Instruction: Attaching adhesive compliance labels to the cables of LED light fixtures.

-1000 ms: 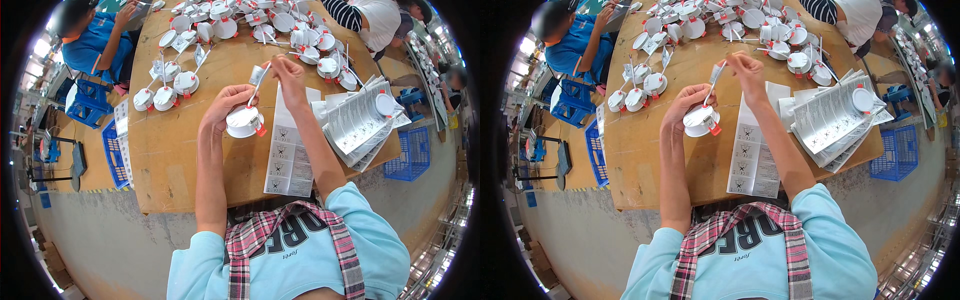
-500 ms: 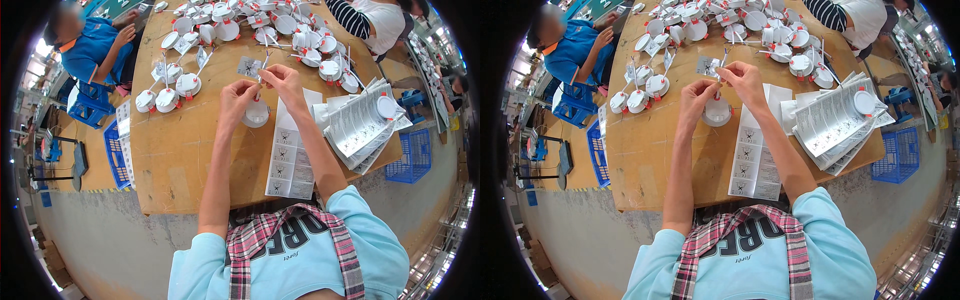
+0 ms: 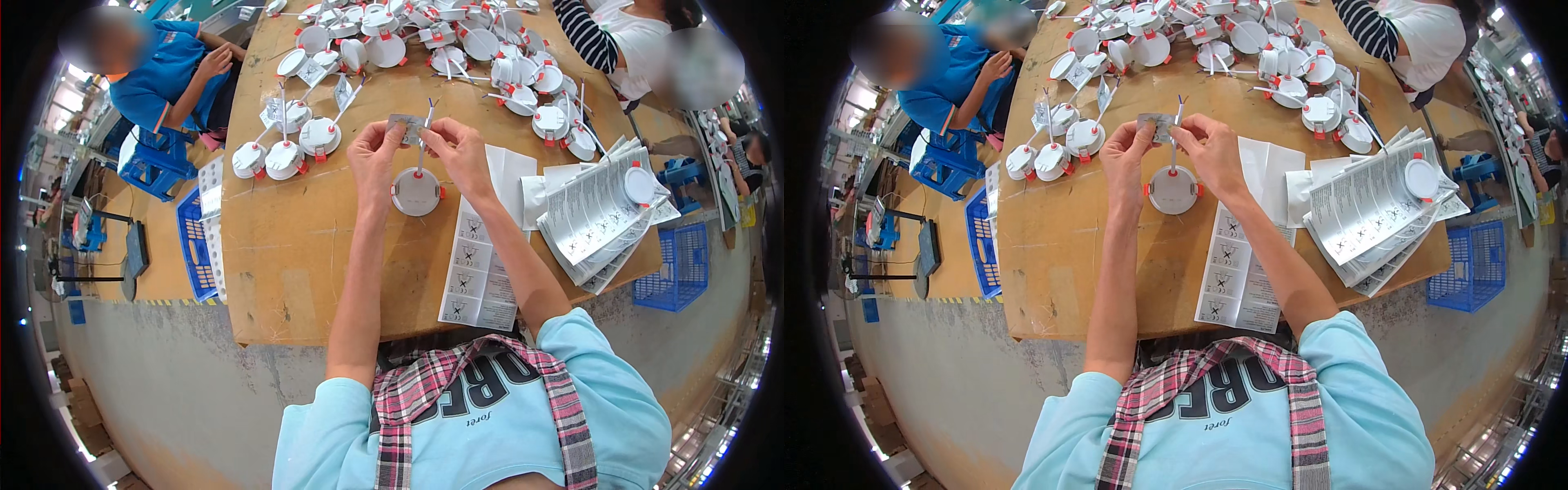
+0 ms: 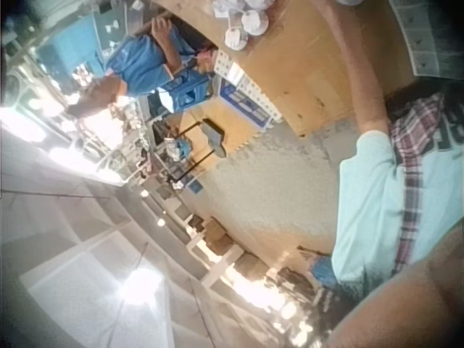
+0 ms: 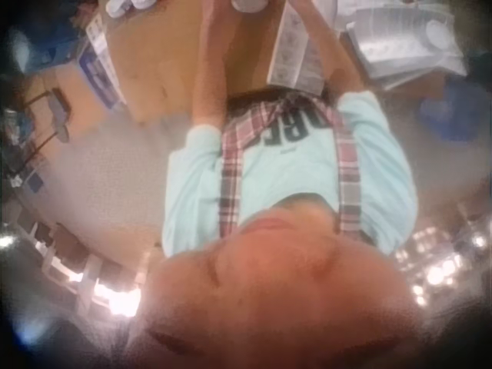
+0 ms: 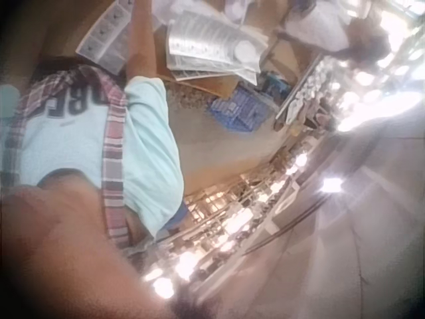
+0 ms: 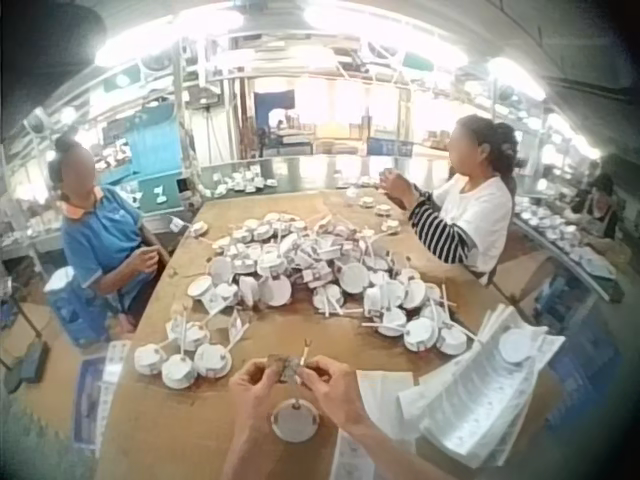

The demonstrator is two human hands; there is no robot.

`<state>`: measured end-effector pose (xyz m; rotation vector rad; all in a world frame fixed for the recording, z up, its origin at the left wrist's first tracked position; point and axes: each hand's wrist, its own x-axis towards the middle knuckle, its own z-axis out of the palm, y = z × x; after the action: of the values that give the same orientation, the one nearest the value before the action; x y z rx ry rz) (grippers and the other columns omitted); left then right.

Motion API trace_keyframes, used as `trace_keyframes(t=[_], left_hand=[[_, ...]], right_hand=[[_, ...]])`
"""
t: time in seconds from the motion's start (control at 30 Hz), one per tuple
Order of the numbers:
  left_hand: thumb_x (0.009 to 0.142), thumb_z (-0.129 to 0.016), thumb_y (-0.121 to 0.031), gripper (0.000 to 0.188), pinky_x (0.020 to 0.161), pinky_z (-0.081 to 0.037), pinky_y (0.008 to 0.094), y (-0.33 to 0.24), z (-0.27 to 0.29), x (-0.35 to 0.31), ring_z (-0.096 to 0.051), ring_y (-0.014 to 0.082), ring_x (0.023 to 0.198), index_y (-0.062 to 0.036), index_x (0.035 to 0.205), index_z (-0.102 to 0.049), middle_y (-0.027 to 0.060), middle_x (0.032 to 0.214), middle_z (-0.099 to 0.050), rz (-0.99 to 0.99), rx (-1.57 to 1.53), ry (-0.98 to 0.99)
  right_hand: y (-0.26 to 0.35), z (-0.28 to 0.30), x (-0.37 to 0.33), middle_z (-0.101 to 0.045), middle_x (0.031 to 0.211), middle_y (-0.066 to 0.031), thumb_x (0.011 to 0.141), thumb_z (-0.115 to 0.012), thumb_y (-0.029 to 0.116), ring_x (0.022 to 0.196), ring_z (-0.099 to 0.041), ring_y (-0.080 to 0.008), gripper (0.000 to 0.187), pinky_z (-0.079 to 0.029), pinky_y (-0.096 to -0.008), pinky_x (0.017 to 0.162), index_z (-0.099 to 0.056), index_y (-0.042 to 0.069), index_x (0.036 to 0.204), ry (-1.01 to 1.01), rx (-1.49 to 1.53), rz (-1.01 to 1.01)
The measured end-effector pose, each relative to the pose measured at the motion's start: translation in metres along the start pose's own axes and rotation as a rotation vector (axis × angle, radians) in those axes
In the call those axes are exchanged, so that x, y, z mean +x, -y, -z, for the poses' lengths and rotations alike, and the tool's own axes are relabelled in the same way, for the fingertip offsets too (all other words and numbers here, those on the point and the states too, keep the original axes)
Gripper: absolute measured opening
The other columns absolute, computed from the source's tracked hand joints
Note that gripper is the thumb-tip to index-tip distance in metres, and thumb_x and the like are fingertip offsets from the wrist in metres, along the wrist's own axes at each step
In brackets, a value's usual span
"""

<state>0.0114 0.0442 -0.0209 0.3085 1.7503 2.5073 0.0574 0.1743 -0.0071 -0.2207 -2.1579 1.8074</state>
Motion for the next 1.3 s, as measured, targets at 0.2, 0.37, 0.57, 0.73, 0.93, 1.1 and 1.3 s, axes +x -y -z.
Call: trace_keyframes(t=[0.2, 0.37, 0.57, 0.73, 0.93, 1.1, 1.3], left_hand=[[0.086, -0.066, -0.016, 0.014, 0.069, -0.048, 0.0246, 0.003, 0.006, 0.001, -0.057, 0.0090, 0.069, -0.0021, 0.088, -0.067, 0.0025, 0.079, -0.066, 0.026, 0.019, 0.001], [0.086, -0.066, -0.016, 0.016, 0.065, -0.047, 0.0241, 0.000, 0.002, 0.003, -0.058, 0.0099, 0.067, 0.0004, 0.087, -0.067, 0.0041, 0.077, -0.066, 0.059, 0.011, 0.013], [0.086, -0.064, -0.013, 0.016, 0.059, -0.045, 0.0236, 0.005, -0.002, 0.009, -0.060, 0.0102, 0.065, 0.0024, 0.085, -0.068, 0.0059, 0.074, -0.066, 0.023, 0.095, -0.070], [0.086, -0.064, -0.013, 0.013, 0.065, -0.043, 0.0234, -0.008, -0.005, 0.010, -0.055, 0.0071, 0.068, -0.0005, 0.087, -0.069, 0.0006, 0.075, -0.064, 0.010, 0.112, -0.093], [0.088, -0.062, -0.012, 0.012, 0.063, -0.042, 0.0202, 0.012, 0.000, 0.008, -0.052, 0.0030, 0.070, -0.0015, 0.083, -0.065, -0.0037, 0.076, -0.060, 0.002, -0.028, -0.097], [0.088, -0.064, -0.015, 0.014, 0.063, -0.042, 0.0194, 0.015, 0.013, 0.007, -0.052, 0.0024, 0.070, -0.0019, 0.084, -0.065, -0.0041, 0.076, -0.061, -0.020, 0.018, -0.108], [0.088, -0.064, -0.016, 0.013, 0.063, -0.040, 0.0188, 0.010, 0.014, 0.013, -0.051, 0.0021, 0.069, -0.0043, 0.083, -0.065, -0.0042, 0.074, -0.060, -0.018, -0.045, -0.119]], right_hand=[[-0.007, -0.005, 0.000, -0.068, 0.080, -0.0124, 0.085, -0.063, 0.013, 0.074, -0.066, -0.0152, 0.021, -0.051, -0.0274, 0.067, -0.065, -0.006, 0.093, -0.019, 0.027, 0.025], [-0.001, -0.006, 0.000, -0.069, 0.082, -0.0124, 0.087, -0.060, 0.009, 0.074, -0.066, -0.0144, 0.019, -0.053, -0.0262, 0.068, -0.065, -0.008, 0.094, 0.010, 0.133, -0.042], [0.004, -0.005, 0.003, -0.068, 0.081, -0.0117, 0.087, -0.059, 0.005, 0.072, -0.067, -0.0149, 0.018, -0.054, -0.0255, 0.066, -0.064, -0.011, 0.094, -0.008, 0.233, -0.057], [0.006, -0.012, -0.001, -0.067, 0.083, -0.0111, 0.087, -0.058, 0.004, 0.075, -0.067, -0.0164, 0.015, -0.052, -0.0244, 0.065, -0.061, -0.010, 0.091, -0.029, 0.302, -0.066], [0.006, -0.014, -0.005, -0.067, 0.082, -0.0095, 0.086, -0.061, 0.005, 0.076, -0.065, -0.0137, 0.014, -0.051, -0.0241, 0.066, -0.060, -0.007, 0.093, -0.037, 0.296, -0.111], [-0.018, -0.007, -0.001, -0.065, 0.078, -0.0074, 0.086, -0.063, 0.008, 0.072, -0.062, -0.0118, 0.015, -0.050, -0.0237, 0.067, -0.060, -0.004, 0.095, -0.070, 0.166, -0.058], [-0.009, -0.020, 0.001, -0.064, 0.074, -0.0045, 0.085, -0.065, 0.010, 0.067, -0.058, -0.0086, 0.014, -0.046, -0.0215, 0.061, -0.062, -0.003, 0.085, -0.122, 0.199, -0.021]])
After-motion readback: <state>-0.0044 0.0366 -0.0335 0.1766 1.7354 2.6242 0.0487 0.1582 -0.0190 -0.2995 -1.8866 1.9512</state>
